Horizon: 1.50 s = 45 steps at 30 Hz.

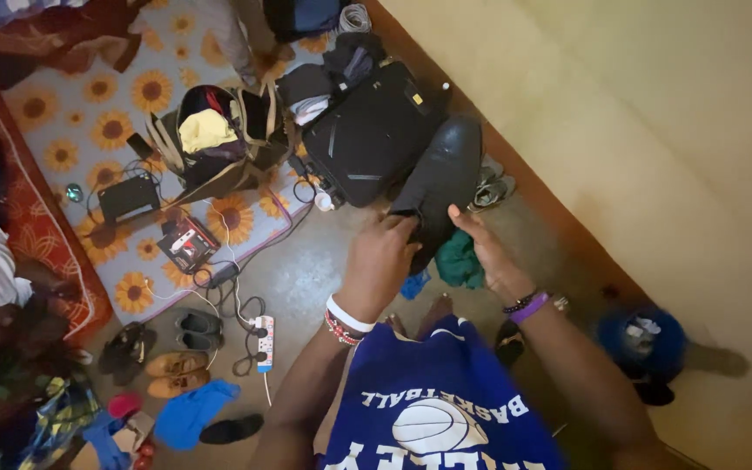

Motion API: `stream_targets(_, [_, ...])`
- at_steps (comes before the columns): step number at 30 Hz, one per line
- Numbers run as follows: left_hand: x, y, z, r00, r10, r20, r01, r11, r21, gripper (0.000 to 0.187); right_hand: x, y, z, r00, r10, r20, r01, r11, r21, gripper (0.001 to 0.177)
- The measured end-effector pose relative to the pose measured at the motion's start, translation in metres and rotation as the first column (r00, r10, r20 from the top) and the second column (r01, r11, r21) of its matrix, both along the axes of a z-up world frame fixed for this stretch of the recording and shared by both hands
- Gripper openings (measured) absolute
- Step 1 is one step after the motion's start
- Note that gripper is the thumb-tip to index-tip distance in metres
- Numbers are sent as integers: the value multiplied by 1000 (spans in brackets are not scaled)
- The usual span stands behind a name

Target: The person is polishing different pairs of shoes using a green cloth.

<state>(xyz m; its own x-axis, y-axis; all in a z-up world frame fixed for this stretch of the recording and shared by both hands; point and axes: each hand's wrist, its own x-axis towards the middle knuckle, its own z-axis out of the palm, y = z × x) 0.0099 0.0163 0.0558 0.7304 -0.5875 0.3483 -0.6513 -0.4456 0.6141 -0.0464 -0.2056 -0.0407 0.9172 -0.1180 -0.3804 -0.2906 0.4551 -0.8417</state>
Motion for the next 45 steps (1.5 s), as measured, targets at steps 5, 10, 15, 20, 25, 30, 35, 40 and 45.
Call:
stream_targets(5, [-5, 2, 32, 996, 82, -37, -84, 995, -53, 35, 1, -8, -37, 998, 8, 61, -10, 999, 41, 36])
stream_targets(10, [-10, 0, 20, 971, 222, -85, -228, 971, -69, 25, 0, 3, -25, 999, 17, 45, -19, 999, 51, 42])
stream_targets(15, [-12, -11, 6, 951, 158, -266, -145, 987, 67, 17, 1, -4, -82, 990, -134, -37, 134, 991, -12, 62])
stream_targets(20, [-13, -19, -21, 908, -69, -414, -38, 969, -244, 34, -4, 24, -20, 994, -58, 94, 38, 979, 199, 67])
stream_targets(25, [-1, -52, -124, 397, -556, -730, -598, 447, -666, 27, 0, 13, -51, 999, 16, 36, -22, 982, 186, 67])
stream_targets(30, [13, -60, -70, 98, -734, -672, -753, 387, -533, 33, -3, 7, -54, 995, 96, 34, -101, 973, 209, 66])
stream_targets(35, [2, -56, -128, 629, -197, -752, -395, 753, -527, 39, 2, -1, -51, 993, 109, 51, -118, 962, 247, 65])
stream_targets(40, [-24, -52, -34, 664, -174, -727, -388, 751, -534, 39, 1, -15, -48, 985, 129, 112, -155, 950, 272, 68])
stream_targets(45, [-48, -39, -10, 859, 342, -382, -415, 901, -126, 36, 3, -27, -42, 983, 131, -126, -109, 979, 170, 71])
